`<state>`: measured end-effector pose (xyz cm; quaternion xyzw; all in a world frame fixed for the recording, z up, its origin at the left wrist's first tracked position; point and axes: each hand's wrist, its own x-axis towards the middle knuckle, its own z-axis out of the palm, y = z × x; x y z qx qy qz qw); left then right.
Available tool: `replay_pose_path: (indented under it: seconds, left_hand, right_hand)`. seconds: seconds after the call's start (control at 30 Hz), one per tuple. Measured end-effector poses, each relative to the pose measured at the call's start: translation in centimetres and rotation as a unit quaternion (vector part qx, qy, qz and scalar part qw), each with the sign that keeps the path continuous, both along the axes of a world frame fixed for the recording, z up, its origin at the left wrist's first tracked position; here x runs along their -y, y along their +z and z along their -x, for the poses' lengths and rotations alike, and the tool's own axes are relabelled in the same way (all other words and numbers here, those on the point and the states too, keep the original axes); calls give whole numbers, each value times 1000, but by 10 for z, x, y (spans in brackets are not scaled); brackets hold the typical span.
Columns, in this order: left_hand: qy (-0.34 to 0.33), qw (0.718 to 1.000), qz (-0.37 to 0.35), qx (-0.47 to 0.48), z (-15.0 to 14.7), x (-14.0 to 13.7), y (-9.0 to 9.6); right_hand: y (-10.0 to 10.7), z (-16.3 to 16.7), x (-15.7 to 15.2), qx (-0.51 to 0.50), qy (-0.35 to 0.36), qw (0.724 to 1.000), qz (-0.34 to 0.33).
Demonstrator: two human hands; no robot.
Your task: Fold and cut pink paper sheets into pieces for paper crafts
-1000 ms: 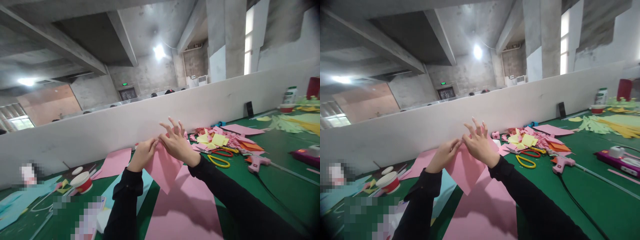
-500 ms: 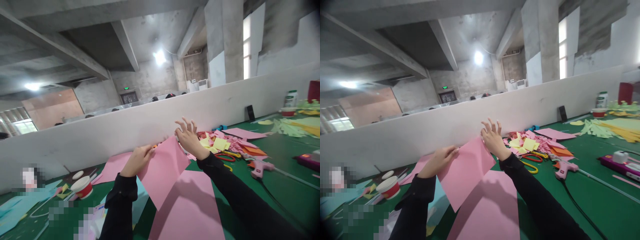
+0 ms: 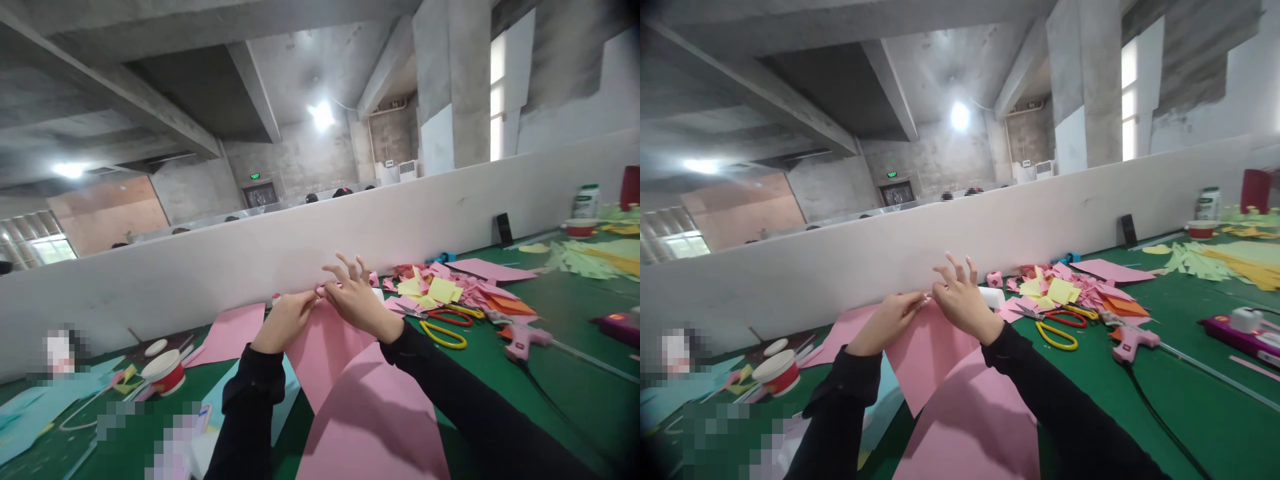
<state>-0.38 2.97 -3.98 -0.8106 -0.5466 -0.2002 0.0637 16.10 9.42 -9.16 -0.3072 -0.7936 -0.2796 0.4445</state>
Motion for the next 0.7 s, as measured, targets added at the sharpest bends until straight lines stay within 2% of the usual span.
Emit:
replay_pose_path:
  seconds: [0.13,0.33,0.57,0.7]
  left_hand:
    - [-6,1000,11,27,4,5,5]
    - [8,999,20,37,12,13,16]
    - [34,999,20,4,19,16,19]
    - [26,999,26,-5,14,12,14]
  right_hand:
    - [0,-2,-4,5,1,1000,-10]
    - [6,-21,-17,-4,-39,999,-23]
    - [8,-47,-34,-21,-93,995,15]
    - [10,-42,-25,-39,-76,996,29]
